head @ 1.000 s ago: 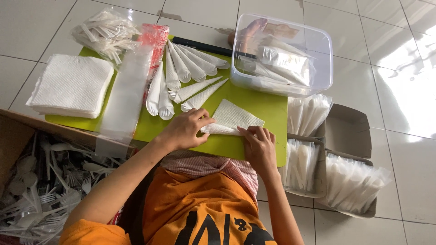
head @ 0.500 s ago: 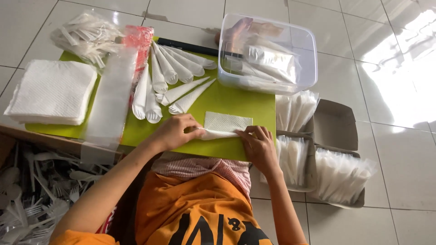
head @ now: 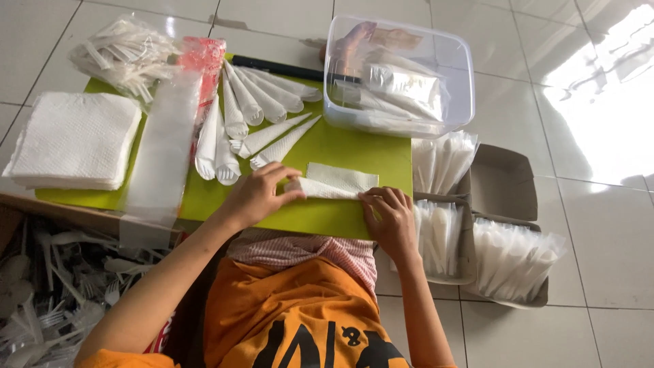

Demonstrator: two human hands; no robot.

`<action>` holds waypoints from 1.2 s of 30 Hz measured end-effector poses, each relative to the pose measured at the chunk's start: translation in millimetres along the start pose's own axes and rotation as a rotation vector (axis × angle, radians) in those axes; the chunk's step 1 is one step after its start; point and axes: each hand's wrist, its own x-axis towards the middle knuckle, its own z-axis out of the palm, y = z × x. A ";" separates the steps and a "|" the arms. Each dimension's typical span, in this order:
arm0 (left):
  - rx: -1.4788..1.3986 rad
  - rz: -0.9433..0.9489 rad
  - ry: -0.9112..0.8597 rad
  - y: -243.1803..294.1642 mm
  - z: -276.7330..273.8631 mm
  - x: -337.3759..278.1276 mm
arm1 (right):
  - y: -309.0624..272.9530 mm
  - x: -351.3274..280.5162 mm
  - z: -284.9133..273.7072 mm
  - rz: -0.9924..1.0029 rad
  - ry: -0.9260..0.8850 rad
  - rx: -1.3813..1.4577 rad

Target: The person is wrapping individual plastic spoons and forks in paper napkins and organizing them.

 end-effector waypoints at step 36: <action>0.179 0.201 0.051 -0.1 -7.0 -1.9 | -4.7 -1.8 -6.0 0.105 0.020 0.013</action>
